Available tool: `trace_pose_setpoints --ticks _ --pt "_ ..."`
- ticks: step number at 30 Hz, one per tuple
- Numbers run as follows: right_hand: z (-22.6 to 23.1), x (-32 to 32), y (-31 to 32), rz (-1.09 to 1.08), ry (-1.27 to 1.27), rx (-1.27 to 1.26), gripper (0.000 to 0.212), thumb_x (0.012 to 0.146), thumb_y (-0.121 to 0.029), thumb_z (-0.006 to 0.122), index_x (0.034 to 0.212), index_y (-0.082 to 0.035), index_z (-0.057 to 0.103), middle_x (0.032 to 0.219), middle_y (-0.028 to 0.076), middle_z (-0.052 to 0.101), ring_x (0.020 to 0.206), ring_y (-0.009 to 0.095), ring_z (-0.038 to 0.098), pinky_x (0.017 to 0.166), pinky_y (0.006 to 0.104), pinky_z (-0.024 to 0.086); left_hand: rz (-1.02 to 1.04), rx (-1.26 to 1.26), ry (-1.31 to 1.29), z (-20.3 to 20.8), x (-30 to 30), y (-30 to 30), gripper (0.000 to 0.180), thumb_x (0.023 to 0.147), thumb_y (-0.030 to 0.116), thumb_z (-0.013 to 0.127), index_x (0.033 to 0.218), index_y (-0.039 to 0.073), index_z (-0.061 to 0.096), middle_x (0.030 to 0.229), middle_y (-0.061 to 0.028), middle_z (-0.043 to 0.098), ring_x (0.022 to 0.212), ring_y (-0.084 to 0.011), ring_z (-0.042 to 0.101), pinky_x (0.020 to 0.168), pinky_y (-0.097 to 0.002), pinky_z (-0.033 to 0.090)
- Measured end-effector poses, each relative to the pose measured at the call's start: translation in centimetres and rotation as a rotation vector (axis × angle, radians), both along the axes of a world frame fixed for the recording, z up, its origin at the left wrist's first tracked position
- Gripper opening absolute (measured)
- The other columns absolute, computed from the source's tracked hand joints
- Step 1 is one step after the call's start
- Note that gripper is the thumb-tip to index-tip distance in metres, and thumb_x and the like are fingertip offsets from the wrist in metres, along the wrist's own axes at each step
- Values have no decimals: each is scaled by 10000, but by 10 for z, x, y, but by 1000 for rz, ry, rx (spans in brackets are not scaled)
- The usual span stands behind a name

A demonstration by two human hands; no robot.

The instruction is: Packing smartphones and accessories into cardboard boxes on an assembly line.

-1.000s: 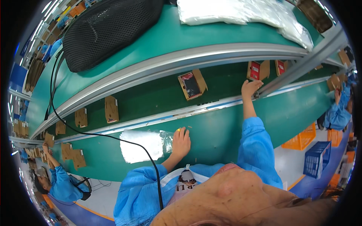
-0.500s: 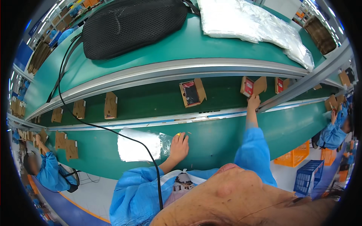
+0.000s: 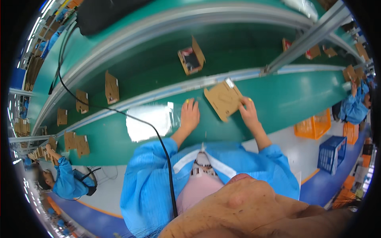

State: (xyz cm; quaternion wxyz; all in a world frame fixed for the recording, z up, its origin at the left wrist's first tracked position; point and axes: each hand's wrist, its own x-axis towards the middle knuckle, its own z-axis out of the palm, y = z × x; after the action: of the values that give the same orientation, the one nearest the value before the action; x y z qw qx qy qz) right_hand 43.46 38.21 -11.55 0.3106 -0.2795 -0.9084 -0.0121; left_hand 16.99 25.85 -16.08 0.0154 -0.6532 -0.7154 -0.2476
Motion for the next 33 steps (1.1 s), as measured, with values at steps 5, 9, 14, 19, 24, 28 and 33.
trace_pose_setpoints --ticks 5,9,14,19,24,28,33 --pt "-11 2 -26 138 -82 -60 133 708 -51 567 840 -38 551 1188 157 508 1019 323 532 868 393 472 -17 -9 -25 -1 5 2 355 776 85 592 1114 -13 545 1202 -186 493 1112 -380 458 946 -440 403" --pt "-12 4 -13 -160 272 -158 76 796 -23 617 840 -9 557 1096 151 552 958 306 543 833 374 468 -33 10 21 -4 4 2 339 786 102 599 1101 -14 552 1180 -186 508 1081 -373 480 935 -429 412" --pt "-59 52 16 -648 528 -499 234 834 -215 676 836 -9 567 884 142 589 841 265 565 698 365 475 -2 72 5 20 5 -8 274 800 108 596 1047 -10 577 1127 -172 531 1039 -343 501 899 -413 424" --pt "-33 71 -6 -653 52 -1053 337 836 -334 665 792 -15 566 624 105 588 579 312 583 546 415 455 175 -64 -126 3 -15 -40 238 785 177 652 959 30 585 952 -134 533 881 -311 506 748 -426 420" --pt "-4 -37 -25 -200 -98 -544 420 748 -286 730 1052 -46 567 1043 161 612 945 315 584 737 426 473 323 -106 -20 -15 -12 -40 222 774 196 668 883 43 548 887 -127 528 838 -306 510 700 -413 411" --pt "-13 -100 -14 -232 -416 -553 818 690 -255 753 1396 -192 345 1255 177 438 1077 372 476 840 472 448 209 -137 -12 -26 -20 -41 150 796 122 625 870 36 528 882 -143 525 834 -315 515 701 -420 409" --pt "-19 -108 11 -262 -329 -789 780 632 -244 724 1348 -171 425 1221 213 438 1070 374 483 871 451 457 271 46 -28 4 -16 -52 142 802 140 617 842 42 523 847 -132 522 809 -305 519 673 -420 414"
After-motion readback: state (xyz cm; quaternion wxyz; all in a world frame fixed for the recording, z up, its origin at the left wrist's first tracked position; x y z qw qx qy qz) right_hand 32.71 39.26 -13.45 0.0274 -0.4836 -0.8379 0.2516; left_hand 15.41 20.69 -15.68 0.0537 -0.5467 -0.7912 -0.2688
